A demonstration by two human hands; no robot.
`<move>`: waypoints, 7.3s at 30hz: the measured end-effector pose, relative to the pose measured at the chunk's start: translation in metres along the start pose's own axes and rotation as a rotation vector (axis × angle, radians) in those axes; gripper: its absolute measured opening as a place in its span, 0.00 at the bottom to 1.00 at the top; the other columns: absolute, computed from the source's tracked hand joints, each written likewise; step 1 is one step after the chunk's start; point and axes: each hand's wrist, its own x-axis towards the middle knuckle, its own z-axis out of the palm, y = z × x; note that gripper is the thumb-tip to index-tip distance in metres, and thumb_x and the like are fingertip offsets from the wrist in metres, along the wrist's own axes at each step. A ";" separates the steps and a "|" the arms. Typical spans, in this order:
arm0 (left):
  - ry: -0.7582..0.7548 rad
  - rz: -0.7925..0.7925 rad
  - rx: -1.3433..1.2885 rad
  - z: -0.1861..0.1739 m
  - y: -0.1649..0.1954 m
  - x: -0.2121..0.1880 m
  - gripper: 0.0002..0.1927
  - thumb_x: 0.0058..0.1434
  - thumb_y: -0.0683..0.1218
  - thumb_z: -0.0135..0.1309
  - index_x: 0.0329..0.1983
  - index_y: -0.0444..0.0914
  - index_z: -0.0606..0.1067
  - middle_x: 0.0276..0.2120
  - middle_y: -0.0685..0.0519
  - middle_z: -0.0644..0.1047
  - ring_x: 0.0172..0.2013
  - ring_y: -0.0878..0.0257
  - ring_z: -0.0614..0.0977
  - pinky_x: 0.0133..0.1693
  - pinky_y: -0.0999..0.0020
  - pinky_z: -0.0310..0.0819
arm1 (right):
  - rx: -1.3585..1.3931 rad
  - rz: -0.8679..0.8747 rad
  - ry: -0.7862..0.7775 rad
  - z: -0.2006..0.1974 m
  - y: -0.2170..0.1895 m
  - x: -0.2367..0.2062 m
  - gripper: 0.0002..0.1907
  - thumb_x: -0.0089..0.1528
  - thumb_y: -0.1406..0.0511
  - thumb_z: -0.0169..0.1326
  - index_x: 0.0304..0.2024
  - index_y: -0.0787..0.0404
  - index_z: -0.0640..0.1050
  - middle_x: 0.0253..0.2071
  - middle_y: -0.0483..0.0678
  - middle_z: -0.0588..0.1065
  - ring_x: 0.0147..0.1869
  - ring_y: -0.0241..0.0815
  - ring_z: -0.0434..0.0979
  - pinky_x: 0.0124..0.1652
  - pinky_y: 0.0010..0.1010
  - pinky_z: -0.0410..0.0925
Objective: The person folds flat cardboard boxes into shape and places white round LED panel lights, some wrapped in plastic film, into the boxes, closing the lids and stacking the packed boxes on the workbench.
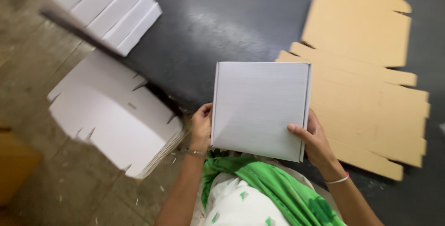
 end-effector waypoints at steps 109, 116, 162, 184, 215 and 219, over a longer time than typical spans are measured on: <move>-0.453 0.367 0.680 0.159 -0.042 0.005 0.30 0.67 0.47 0.56 0.71 0.34 0.65 0.65 0.43 0.69 0.57 0.53 0.78 0.56 0.62 0.77 | -1.246 -0.096 0.952 -0.205 0.043 -0.167 0.33 0.74 0.52 0.54 0.68 0.74 0.68 0.65 0.68 0.70 0.68 0.66 0.68 0.63 0.49 0.63; -0.391 0.700 0.950 0.169 -0.043 -0.012 0.32 0.73 0.52 0.51 0.73 0.29 0.61 0.75 0.37 0.56 0.72 0.40 0.61 0.70 0.52 0.55 | -0.772 -0.102 0.971 -0.263 0.107 -0.111 0.40 0.73 0.50 0.49 0.70 0.77 0.60 0.73 0.71 0.56 0.78 0.64 0.53 0.71 0.44 0.49; -0.470 0.350 0.780 0.360 -0.076 0.051 0.32 0.73 0.59 0.50 0.57 0.22 0.67 0.54 0.34 0.70 0.54 0.45 0.72 0.57 0.53 0.66 | 0.170 -0.086 0.779 -0.267 0.009 0.048 0.22 0.73 0.57 0.45 0.59 0.67 0.73 0.52 0.48 0.76 0.55 0.39 0.75 0.55 0.29 0.69; -0.508 0.973 1.123 0.353 -0.096 0.049 0.25 0.63 0.45 0.47 0.65 0.41 0.74 0.64 0.55 0.75 0.44 0.53 0.71 0.51 0.60 0.67 | -0.717 -0.157 1.006 -0.245 0.039 0.072 0.33 0.63 0.66 0.59 0.71 0.61 0.66 0.56 0.54 0.66 0.53 0.48 0.67 0.55 0.39 0.65; -0.692 0.287 0.419 0.304 -0.020 0.088 0.20 0.73 0.57 0.38 0.52 0.39 0.72 0.48 0.58 0.77 0.43 0.65 0.80 0.44 0.68 0.76 | -0.088 -0.301 0.728 -0.309 0.019 0.002 0.37 0.70 0.40 0.33 0.51 0.65 0.76 0.49 0.51 0.79 0.57 0.40 0.82 0.56 0.27 0.76; -0.507 0.617 0.341 0.204 -0.015 0.020 0.20 0.83 0.52 0.36 0.40 0.36 0.70 0.38 0.52 0.73 0.37 0.65 0.73 0.43 0.66 0.71 | 0.000 -0.336 0.818 -0.267 0.060 -0.094 0.36 0.74 0.41 0.33 0.49 0.66 0.74 0.44 0.52 0.76 0.49 0.41 0.80 0.51 0.34 0.76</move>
